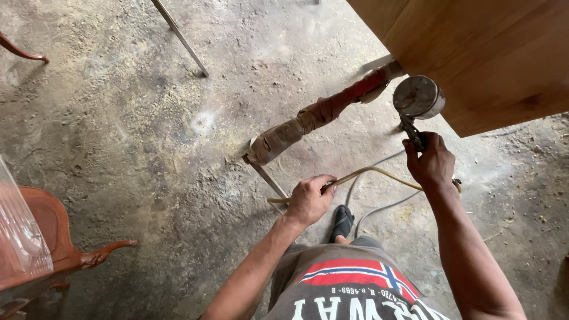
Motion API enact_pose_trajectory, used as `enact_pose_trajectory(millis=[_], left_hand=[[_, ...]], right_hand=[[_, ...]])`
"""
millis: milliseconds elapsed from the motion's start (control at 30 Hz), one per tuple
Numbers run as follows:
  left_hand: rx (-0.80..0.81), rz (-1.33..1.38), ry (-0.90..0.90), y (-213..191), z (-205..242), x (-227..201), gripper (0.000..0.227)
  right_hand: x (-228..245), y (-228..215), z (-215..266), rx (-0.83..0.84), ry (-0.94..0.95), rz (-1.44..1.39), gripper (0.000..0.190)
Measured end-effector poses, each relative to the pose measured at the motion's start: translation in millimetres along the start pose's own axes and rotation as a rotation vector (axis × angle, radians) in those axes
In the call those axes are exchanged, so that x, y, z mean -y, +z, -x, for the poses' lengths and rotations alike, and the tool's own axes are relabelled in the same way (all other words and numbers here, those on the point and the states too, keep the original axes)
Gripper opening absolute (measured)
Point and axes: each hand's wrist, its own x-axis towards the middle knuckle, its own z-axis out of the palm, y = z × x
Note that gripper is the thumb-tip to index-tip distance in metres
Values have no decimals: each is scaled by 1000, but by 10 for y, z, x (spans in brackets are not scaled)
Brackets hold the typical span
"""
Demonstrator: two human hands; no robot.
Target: The person uses a spray gun connected to an air hose to apply a finish to a wooden cabinet. They move around the cabinet, spraying the legs, sides, and interior surfaces, and briefly open a cabinet door to access the inside.
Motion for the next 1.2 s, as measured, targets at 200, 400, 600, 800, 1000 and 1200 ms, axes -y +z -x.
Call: enact_pose_trajectory(millis=[200,400,600,800,1000,1200], left_hand=[[-75,5,26,-97,-39,-1,19],[-145,67,40,-209,-119,-57,19],[-230,-31,65,-192,-159,86,16],[-130,-139,31,-216,0,440,15],[-111,-281,-94,-482,178,998,11],[-22,-427,-80,-956,276,1625,12]], right_hand=[[-89,-413,-259,-78,156,-205,40],[-115,-796,-521,-476,-380,-329,25],[13,-332,-645,-375,-177,-262,20],[384,28,-412,-26,50,-158,37],[951,-195,116,-76,180,-279,40],[1434,-924,993,-202,265,-513,36]])
